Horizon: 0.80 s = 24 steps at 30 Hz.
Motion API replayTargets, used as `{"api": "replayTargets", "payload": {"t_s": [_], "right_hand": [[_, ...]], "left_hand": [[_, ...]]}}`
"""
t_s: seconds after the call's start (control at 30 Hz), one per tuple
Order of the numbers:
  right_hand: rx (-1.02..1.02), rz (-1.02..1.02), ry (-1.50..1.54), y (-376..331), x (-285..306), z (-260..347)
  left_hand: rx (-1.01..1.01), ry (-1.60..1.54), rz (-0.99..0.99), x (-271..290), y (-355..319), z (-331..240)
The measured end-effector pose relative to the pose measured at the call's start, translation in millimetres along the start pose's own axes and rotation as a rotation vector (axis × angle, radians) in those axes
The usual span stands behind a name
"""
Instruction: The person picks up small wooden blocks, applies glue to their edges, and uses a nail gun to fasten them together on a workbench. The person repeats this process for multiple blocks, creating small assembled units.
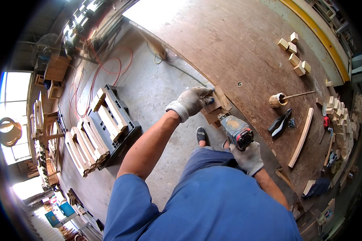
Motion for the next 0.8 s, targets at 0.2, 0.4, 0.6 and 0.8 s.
{"api": "replayTargets", "payload": {"t_s": [0.2, 0.4, 0.6, 0.8], "right_hand": [[-0.04, 0.059, 0.035, 3, -10, 1], [-0.004, 0.058, 0.022, 5, -14, 6], [0.021, 0.061, -0.01, 6, -17, 2], [0.032, 0.063, -0.016, 8, -16, 3]], "left_hand": [[0.009, 0.023, 0.006, 0, 1, 0], [0.021, 0.003, 0.004, -2, 2, 6], [0.003, 0.019, -0.002, -3, 3, 6], [0.009, 0.008, -0.002, -4, 4, 7]]}}
Point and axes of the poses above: each hand's wrist, its own y-axis towards the middle knuckle, its own x-axis out of the back of the hand, z = x × y, the point moved 9 cm from there along y, towards the middle knuckle, and after that the axes turned 6 degrees about -z, right-handed, at the moved point
